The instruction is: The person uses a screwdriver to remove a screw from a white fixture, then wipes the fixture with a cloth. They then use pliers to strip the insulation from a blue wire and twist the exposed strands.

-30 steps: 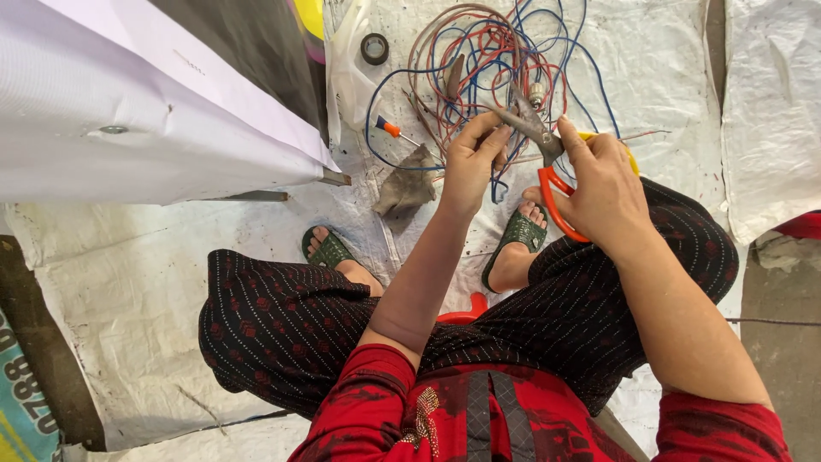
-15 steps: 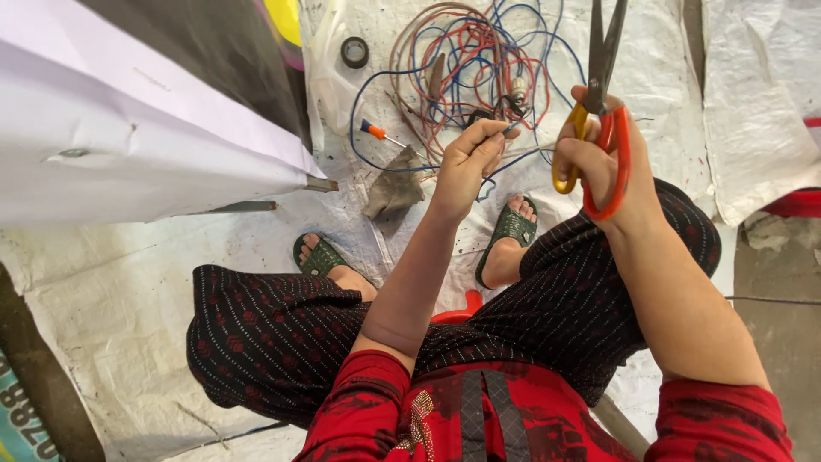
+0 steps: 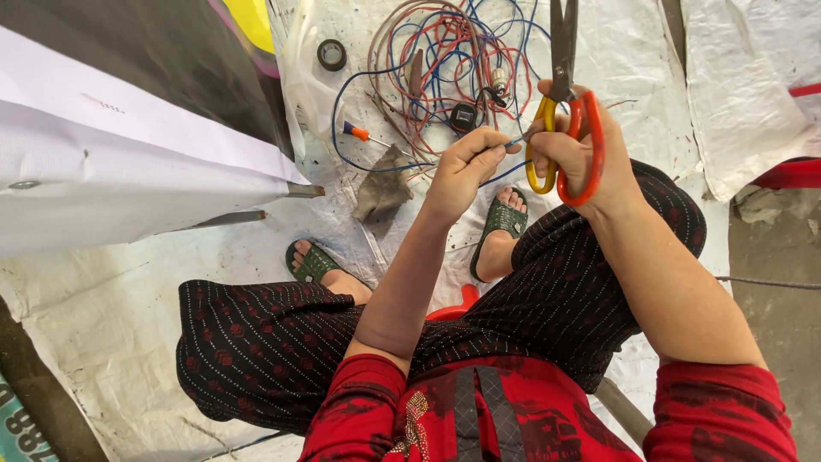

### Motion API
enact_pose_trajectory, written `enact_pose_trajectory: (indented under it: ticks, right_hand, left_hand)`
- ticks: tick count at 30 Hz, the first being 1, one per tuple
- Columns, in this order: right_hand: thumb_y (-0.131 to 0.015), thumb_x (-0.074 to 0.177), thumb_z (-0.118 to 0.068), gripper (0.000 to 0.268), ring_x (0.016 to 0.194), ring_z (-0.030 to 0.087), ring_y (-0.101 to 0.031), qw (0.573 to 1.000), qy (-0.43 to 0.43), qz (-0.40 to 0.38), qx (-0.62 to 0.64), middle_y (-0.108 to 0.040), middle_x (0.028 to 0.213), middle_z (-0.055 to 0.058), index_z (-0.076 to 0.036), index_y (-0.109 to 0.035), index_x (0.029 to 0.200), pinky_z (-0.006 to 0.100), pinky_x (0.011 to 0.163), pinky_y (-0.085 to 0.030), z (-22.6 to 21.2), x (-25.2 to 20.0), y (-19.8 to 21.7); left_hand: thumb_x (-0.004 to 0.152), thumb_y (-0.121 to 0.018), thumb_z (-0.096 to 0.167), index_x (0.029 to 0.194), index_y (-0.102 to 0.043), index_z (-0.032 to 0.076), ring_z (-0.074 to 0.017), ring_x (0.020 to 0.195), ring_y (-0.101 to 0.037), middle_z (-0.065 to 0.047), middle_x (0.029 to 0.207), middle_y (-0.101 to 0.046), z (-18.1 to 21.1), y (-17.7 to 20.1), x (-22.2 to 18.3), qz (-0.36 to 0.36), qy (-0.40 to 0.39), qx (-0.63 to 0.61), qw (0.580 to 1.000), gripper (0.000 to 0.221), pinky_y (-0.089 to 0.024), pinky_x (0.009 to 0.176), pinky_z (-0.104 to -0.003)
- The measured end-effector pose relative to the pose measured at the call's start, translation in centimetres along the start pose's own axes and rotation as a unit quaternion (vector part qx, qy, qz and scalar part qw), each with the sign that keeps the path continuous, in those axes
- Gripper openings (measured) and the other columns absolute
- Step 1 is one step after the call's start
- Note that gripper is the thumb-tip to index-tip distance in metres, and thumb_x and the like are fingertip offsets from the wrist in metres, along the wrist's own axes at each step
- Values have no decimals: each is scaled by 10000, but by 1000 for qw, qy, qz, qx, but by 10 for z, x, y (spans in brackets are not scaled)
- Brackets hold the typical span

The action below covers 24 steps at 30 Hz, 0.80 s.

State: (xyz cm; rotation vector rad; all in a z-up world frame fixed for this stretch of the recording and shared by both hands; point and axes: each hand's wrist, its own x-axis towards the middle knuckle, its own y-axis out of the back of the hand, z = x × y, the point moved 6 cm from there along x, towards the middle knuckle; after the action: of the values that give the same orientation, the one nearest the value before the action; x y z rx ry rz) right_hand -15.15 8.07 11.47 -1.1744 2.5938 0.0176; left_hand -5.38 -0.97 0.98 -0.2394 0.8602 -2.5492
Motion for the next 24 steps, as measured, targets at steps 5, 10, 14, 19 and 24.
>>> enact_pose_trajectory:
  ticks: [5, 10, 14, 19, 24]
  right_hand:
    - [-565, 847, 71, 586, 638, 123, -539, 999, -6, 14, -31, -613, 938, 100, -53, -504, 1416, 213, 576, -441, 4, 2, 2]
    - [-538, 841, 81, 600, 630, 121, -538, 999, -2, 9, -45, -611, 907, 94, -49, -490, 1424, 207, 559, -435, 7, 4, 5]
    - [-544, 841, 58, 585, 618, 107, -541, 997, -1, 4, -80, -606, 849, 80, -23, -487, 1418, 193, 540, -422, 6, 5, 4]
    - [-563, 872, 29, 545, 586, 113, -519, 998, -2, 14, -69, -572, 784, 53, -28, -495, 1409, 213, 531, -413, 4, 4, 3]
    - [-438, 973, -116, 412, 551, 147, -513, 997, -48, -3, -58, -578, 783, 67, 22, -496, 1356, 237, 480, -386, -14, -3, -9]
  left_hand:
    - [1005, -544, -3, 1084, -660, 16, -27, 666, -376, 15, 911, -631, -2, 0, 1, -12, -6, 13, 1000, 142, -300, 574, -167]
    - [1002, -533, -1, 1070, -674, 17, -33, 672, -356, 47, 826, -508, 5, -3, 0, -16, -8, 27, 999, 158, -281, 589, -176]
    - [996, -531, -17, 1066, -672, -4, -39, 680, -381, 36, 891, -489, 7, -4, 1, -25, -22, 24, 999, 158, -292, 588, -182]
    - [1010, -507, -22, 1096, -677, 2, -37, 647, -340, 42, 849, -467, 6, 0, 2, -23, -29, 5, 999, 192, -271, 572, -189]
    - [1038, -516, -44, 1173, -658, 21, -50, 694, -378, 15, 949, -518, 1, 17, 6, 16, -86, -45, 995, 206, -330, 608, -191]
